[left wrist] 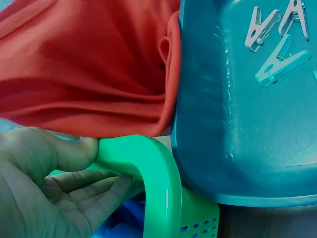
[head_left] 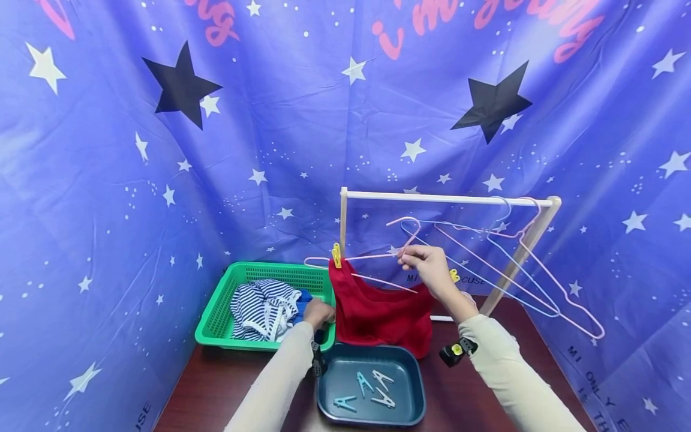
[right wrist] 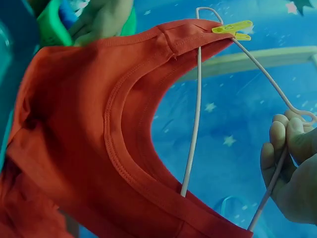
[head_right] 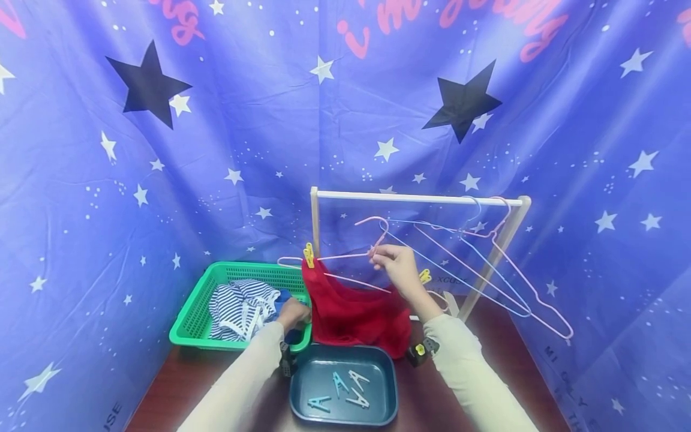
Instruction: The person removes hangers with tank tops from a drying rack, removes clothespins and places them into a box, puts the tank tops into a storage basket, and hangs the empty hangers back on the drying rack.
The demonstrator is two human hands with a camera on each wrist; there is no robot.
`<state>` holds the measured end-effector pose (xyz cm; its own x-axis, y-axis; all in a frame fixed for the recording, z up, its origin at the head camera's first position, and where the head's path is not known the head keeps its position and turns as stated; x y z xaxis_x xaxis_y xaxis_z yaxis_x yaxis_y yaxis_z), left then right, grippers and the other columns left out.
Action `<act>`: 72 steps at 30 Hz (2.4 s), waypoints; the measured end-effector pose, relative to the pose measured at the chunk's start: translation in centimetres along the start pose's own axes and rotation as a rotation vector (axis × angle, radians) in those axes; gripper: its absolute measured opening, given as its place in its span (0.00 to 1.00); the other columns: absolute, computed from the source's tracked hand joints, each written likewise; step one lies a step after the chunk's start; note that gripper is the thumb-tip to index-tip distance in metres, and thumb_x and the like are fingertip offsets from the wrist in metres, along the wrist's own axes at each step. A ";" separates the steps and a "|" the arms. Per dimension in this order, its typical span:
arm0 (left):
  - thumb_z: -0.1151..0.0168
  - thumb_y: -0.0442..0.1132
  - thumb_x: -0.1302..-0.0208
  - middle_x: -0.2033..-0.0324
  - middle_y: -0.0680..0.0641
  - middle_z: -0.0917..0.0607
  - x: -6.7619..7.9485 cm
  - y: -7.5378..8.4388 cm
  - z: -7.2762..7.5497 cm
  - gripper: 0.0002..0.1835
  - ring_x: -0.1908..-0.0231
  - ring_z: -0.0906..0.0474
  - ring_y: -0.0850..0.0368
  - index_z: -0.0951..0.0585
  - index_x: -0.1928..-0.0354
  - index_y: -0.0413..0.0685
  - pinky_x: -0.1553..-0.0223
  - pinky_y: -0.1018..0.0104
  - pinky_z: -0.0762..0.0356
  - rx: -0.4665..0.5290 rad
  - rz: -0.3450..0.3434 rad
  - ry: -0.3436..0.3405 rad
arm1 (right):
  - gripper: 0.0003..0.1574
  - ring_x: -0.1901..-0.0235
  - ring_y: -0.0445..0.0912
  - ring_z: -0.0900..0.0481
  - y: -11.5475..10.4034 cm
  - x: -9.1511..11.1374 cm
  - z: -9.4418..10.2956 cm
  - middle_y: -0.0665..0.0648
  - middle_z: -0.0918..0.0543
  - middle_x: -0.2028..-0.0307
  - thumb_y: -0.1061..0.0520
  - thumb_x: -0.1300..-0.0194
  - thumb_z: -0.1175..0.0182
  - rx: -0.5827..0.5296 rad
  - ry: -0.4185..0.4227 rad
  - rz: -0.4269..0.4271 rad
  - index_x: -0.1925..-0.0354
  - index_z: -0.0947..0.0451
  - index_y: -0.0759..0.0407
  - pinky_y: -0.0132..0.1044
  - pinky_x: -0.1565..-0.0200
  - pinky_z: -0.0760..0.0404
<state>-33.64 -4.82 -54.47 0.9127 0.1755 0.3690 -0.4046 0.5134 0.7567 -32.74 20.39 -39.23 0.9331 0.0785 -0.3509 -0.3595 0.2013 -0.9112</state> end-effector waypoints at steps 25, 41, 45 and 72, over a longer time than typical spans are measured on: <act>0.27 0.30 0.48 0.76 0.45 0.21 0.8 -0.6 -0.1 0.10 0.72 0.19 0.47 0.23 0.73 0.40 0.59 0.53 0.14 0.059 -0.001 0.029 | 0.07 0.76 0.35 0.19 3.9 1.1 -0.2 0.80 0.16 0.64 0.77 0.35 0.41 0.045 -0.047 -0.050 0.61 0.20 0.86 0.26 0.68 0.17; 0.29 0.28 0.51 0.58 0.40 0.10 1.6 1.2 5.1 0.17 0.57 0.15 0.46 0.12 0.55 0.35 0.56 0.58 0.16 0.047 -0.234 0.156 | 0.08 0.76 0.37 0.19 3.9 1.8 -0.4 0.80 0.16 0.63 0.76 0.35 0.41 0.069 -0.087 -0.074 0.60 0.19 0.84 0.28 0.67 0.16; 0.34 0.24 0.45 0.44 0.34 0.15 2.1 2.5 7.4 0.26 0.42 0.20 0.39 0.19 0.41 0.34 0.44 0.51 0.18 0.137 -0.249 0.085 | 0.08 0.75 0.37 0.18 4.0 1.9 -0.5 0.81 0.16 0.62 0.76 0.35 0.41 0.063 -0.089 -0.088 0.59 0.19 0.85 0.29 0.66 0.15; 0.35 0.34 0.30 0.51 0.37 0.12 3.5 4.5 10.0 0.18 0.51 0.14 0.50 0.17 0.41 0.36 0.45 0.51 0.16 0.174 -0.624 -0.305 | 0.08 0.71 0.33 0.17 3.5 2.1 -1.4 0.83 0.18 0.59 0.77 0.34 0.43 0.012 -0.172 -0.088 0.60 0.23 0.88 0.24 0.66 0.17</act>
<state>-32.87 -10.26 -44.35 0.9308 -0.3626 -0.0457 0.1613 0.2955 0.9416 -32.00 19.89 -43.50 0.9476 0.2252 -0.2267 -0.2772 0.2263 -0.9338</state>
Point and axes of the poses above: each hand's wrist, its own x-axis away from the middle knuckle, its own z-axis out of the back of the hand, y = z × x, the point moved 1 cm from there along -x, towards the middle knuckle
